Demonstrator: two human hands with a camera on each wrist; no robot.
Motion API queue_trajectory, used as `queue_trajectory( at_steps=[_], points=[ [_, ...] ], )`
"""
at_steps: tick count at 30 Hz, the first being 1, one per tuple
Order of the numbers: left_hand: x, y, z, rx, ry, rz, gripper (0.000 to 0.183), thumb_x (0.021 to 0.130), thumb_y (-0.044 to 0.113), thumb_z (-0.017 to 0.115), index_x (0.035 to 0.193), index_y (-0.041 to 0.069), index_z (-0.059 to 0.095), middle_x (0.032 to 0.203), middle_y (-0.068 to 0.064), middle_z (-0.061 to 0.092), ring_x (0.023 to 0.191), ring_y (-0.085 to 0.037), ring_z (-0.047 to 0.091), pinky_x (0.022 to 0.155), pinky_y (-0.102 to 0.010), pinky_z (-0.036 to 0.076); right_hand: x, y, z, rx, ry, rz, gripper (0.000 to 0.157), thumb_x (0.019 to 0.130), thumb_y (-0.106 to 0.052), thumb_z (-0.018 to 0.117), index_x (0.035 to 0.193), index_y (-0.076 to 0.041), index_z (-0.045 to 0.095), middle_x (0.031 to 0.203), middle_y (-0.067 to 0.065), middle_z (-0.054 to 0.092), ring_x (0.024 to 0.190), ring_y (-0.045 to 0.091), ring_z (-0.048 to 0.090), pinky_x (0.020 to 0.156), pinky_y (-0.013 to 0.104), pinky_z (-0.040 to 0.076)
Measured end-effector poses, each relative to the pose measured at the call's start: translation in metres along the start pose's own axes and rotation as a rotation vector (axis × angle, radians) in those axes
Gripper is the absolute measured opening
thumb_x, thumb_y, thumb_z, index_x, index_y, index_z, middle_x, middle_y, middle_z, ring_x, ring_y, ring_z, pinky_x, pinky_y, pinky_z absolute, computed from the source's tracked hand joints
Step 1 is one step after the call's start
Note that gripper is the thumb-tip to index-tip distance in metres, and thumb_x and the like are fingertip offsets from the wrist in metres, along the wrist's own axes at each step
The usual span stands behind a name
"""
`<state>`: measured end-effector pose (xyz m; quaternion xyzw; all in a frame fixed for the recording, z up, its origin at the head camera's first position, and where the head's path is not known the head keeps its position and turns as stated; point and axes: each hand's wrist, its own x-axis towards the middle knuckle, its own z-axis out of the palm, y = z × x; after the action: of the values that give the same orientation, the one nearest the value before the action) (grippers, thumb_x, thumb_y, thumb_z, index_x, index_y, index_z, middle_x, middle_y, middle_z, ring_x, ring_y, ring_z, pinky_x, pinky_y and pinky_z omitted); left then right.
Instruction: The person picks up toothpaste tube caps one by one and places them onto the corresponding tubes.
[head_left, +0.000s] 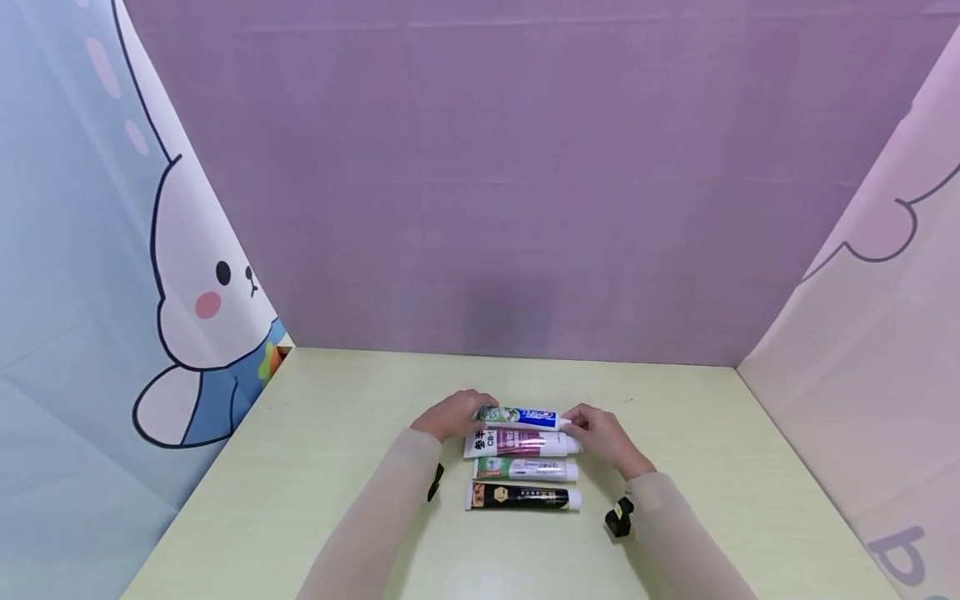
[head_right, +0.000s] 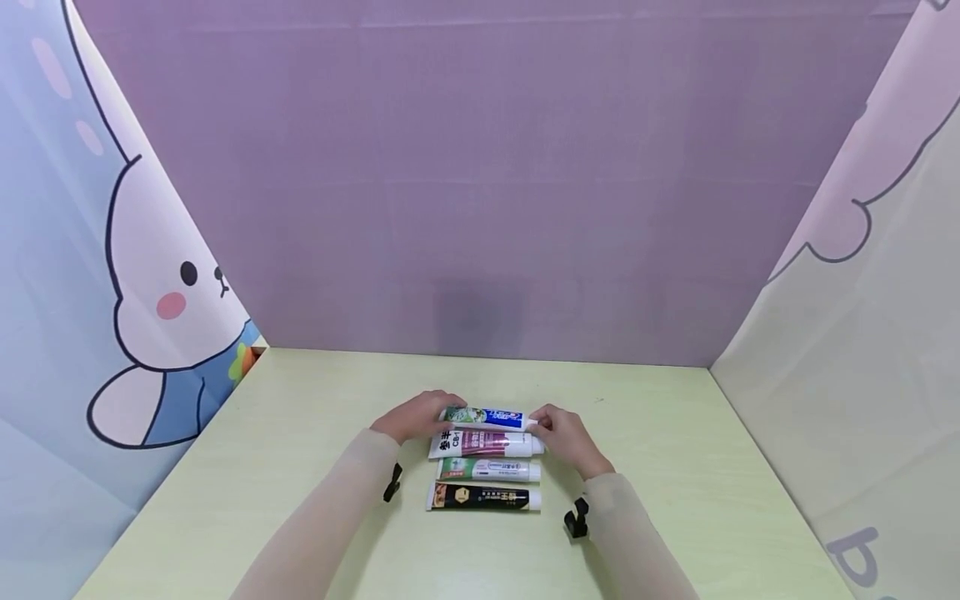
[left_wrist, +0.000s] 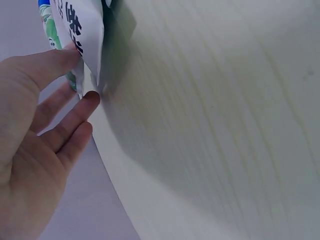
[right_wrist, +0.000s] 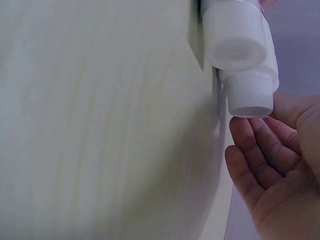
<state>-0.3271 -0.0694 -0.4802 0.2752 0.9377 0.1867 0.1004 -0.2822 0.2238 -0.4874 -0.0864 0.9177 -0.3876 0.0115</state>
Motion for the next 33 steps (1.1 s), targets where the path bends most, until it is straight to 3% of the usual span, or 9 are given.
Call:
queue_trajectory(
  at_steps=[17,33],
  points=[
    [0.004,0.003,0.0,-0.026,-0.007,-0.007,0.035,0.097,0.013,0.067,0.132,0.014,0.066,0.131,-0.006,0.063,0.125,-0.026,0.055,0.108,-0.041,0.042,0.01,-0.007,-0.01,-0.048,-0.116,0.134,0.009,0.092,-0.012,0.071,0.099,-0.006,0.073,0.094,0.003,0.067,0.089,0.021,0.06,0.081,0.042,0.053],
    [-0.001,0.01,-0.003,-0.043,-0.008,-0.048,0.035,0.099,0.014,0.065,0.133,0.014,0.065,0.134,-0.007,0.061,0.129,-0.027,0.052,0.11,-0.042,0.039,0.007,-0.004,-0.006,-0.036,-0.081,0.16,0.013,0.092,-0.015,0.07,0.102,-0.007,0.074,0.097,0.004,0.069,0.094,0.024,0.062,0.088,0.047,0.051]
  ],
)
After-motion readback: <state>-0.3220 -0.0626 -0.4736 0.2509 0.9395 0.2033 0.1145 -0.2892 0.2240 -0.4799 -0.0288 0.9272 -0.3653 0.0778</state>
